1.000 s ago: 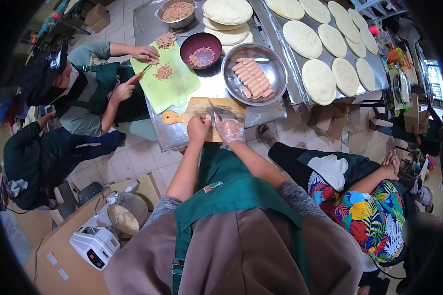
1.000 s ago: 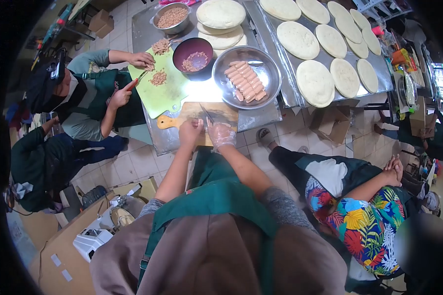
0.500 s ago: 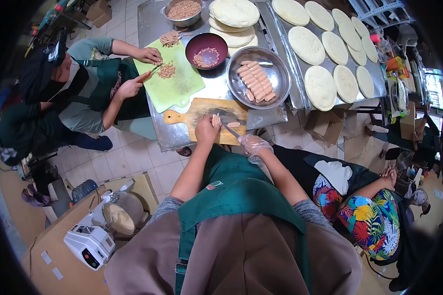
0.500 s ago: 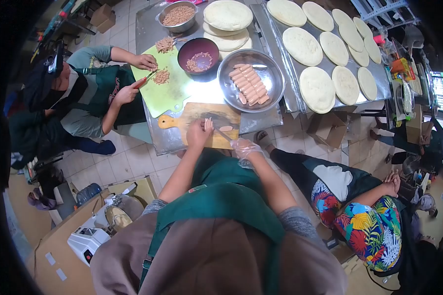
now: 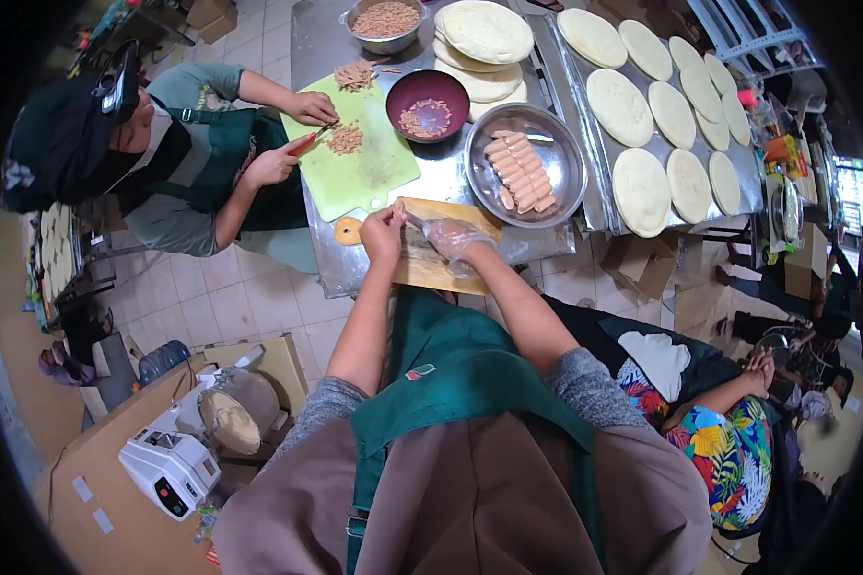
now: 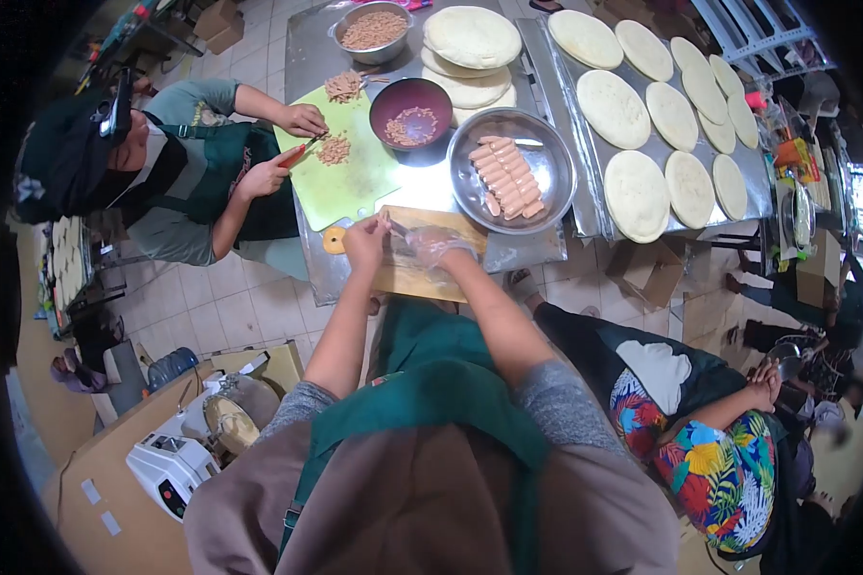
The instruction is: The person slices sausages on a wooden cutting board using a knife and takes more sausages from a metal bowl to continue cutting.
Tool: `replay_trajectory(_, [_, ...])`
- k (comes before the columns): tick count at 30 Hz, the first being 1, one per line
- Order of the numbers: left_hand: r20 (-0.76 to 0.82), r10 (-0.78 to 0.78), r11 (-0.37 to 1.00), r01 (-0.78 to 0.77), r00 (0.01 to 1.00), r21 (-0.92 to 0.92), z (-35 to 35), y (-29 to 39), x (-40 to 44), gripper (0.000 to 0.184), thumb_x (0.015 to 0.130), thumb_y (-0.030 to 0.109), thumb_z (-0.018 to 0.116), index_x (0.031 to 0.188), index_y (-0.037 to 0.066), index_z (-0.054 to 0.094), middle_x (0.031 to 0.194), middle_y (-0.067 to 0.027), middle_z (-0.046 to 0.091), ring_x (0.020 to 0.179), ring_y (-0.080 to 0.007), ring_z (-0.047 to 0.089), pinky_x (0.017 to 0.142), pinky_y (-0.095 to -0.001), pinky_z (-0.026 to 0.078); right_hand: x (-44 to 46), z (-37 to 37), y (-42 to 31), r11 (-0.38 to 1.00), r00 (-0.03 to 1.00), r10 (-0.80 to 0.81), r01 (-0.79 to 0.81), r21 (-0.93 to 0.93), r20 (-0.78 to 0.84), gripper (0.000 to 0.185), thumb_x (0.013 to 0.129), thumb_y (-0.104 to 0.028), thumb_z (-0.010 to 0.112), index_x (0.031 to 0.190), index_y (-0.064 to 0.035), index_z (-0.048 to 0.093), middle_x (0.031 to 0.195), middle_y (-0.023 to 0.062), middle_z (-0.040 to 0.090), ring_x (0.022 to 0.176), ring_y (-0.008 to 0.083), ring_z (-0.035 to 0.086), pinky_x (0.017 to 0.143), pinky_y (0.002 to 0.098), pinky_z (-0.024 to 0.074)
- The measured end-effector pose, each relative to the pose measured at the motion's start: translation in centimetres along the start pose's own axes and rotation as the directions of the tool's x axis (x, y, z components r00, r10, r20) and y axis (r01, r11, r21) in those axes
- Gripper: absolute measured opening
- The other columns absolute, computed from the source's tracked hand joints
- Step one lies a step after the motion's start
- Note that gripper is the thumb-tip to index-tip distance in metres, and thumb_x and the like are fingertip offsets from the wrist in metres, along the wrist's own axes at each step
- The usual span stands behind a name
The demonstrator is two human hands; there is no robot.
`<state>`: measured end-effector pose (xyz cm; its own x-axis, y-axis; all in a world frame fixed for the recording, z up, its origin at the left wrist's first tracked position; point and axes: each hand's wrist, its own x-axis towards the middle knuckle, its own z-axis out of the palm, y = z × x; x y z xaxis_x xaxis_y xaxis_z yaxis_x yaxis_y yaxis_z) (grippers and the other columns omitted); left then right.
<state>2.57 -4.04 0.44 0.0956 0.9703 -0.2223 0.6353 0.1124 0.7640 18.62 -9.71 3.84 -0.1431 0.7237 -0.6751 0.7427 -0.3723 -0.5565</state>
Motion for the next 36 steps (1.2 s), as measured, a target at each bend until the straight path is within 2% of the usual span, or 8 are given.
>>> replay_trajectory(6, [-0.103,-0.026,1.000,0.025,0.994,-0.011,-1.7,-2.3,7.3,0.020,0.076,0.014,0.078,0.095,0.006,0.076,0.069,-0.0093,0.070,0.059,-0.0152,0.064,0.060,-0.0310,0.050,8.9,-1.9,-2.5,0.994,0.996,-0.076,0.073,-0.079,-0.039,0.049,0.097,-0.037,0.036,0.108,0.0018,0.066,0.108,0.0270,0.065,0.095,0.0399,0.065,0.087,0.0466,0.0488])
replay_trajectory(13, [0.020,-0.189,0.966,0.183,0.982,0.180,-2.6,1.1,11.8,0.019,0.076,0.022,0.079,0.088,0.008,0.075,0.079,-0.0106,0.071,0.073,-0.0253,0.068,0.068,-0.0369,0.052,6.2,-6.2,-6.1,0.969,0.973,0.164,-0.190,-0.160,-0.164,0.032,0.091,-0.021,0.050,0.114,-0.0072,0.069,0.117,0.0163,0.067,0.106,0.0317,0.066,0.090,0.0424,0.0523])
replay_trajectory(17, [-0.163,0.317,0.839,-0.196,0.934,0.507,-1.9,4.4,8.0,0.029,0.074,0.021,0.078,0.097,0.006,0.068,0.105,-0.0186,0.061,0.098,-0.0350,0.057,0.079,-0.0449,0.048,-1.7,-6.5,-2.5,0.966,0.978,0.081,-0.125,-0.227,-0.193,0.032,0.095,-0.022,0.047,0.107,-0.0033,0.070,0.109,0.0176,0.069,0.101,0.0335,0.067,0.088,0.0418,0.0526])
replay_trajectory(19, [-0.037,0.581,0.754,-0.521,0.813,0.399,0.2,3.7,5.0,0.034,0.077,0.023,0.074,0.102,0.003,0.066,0.096,-0.0165,0.064,0.090,-0.0349,0.061,0.083,-0.0444,0.049,-5.2,-4.6,1.7,0.993,0.967,0.077,-0.095,-0.064,-0.244,0.038,0.097,-0.028,0.040,0.098,0.0015,0.064,0.103,0.0241,0.066,0.097,0.0391,0.064,0.085,0.0482,0.0499])
replay_trajectory(20, [0.163,0.468,0.809,-0.495,0.869,0.318,1.3,4.8,2.3,0.026,0.077,0.020,0.071,0.094,0.001,0.066,0.094,-0.0165,0.064,0.090,-0.0344,0.060,0.084,-0.0435,0.048,-7.1,-4.1,3.5,0.993,0.970,0.117,-0.119,0.002,-0.212,0.039,0.098,-0.030,0.038,0.099,0.0008,0.062,0.101,0.0257,0.065,0.097,0.0415,0.063,0.085,0.0499,0.0486])
replay_trajectory(21, [0.413,0.566,0.703,-0.679,0.714,0.211,1.1,6.6,0.0,0.019,0.079,0.018,0.068,0.089,0.002,0.068,0.093,-0.0154,0.065,0.092,-0.0337,0.060,0.082,-0.0431,0.049,-9.1,-3.1,5.0,0.987,0.973,0.157,-0.146,0.073,-0.172,0.040,0.098,-0.032,0.037,0.099,0.0000,0.059,0.100,0.0272,0.064,0.096,0.0438,0.061,0.084,0.0517,0.0473])
replay_trajectory(24, [0.525,0.612,0.649,-0.755,0.592,0.094,5.1,6.1,-6.0,0.019,0.077,0.020,0.068,0.090,0.007,0.071,0.094,-0.0123,0.065,0.092,-0.0303,0.062,0.079,-0.0424,0.053,-12.9,1.7,9.1,0.970,0.953,0.235,-0.217,0.109,-0.193,0.038,0.099,-0.032,0.036,0.102,-0.0012,0.058,0.098,0.0280,0.063,0.095,0.0462,0.060,0.085,0.0539,0.0457])
replay_trajectory(36, [0.458,0.370,0.723,-0.560,0.808,0.404,4.3,4.0,-4.5,0.017,0.083,0.019,0.064,0.074,0.005,0.068,0.083,-0.0157,0.065,0.074,-0.0334,0.067,0.065,-0.0438,0.056,-15.7,6.2,8.4,0.947,0.919,0.295,-0.246,0.205,-0.261,0.037,0.100,-0.032,0.036,0.103,-0.0031,0.059,0.106,0.0249,0.063,0.100,0.0438,0.060,0.088,0.0538,0.0464])
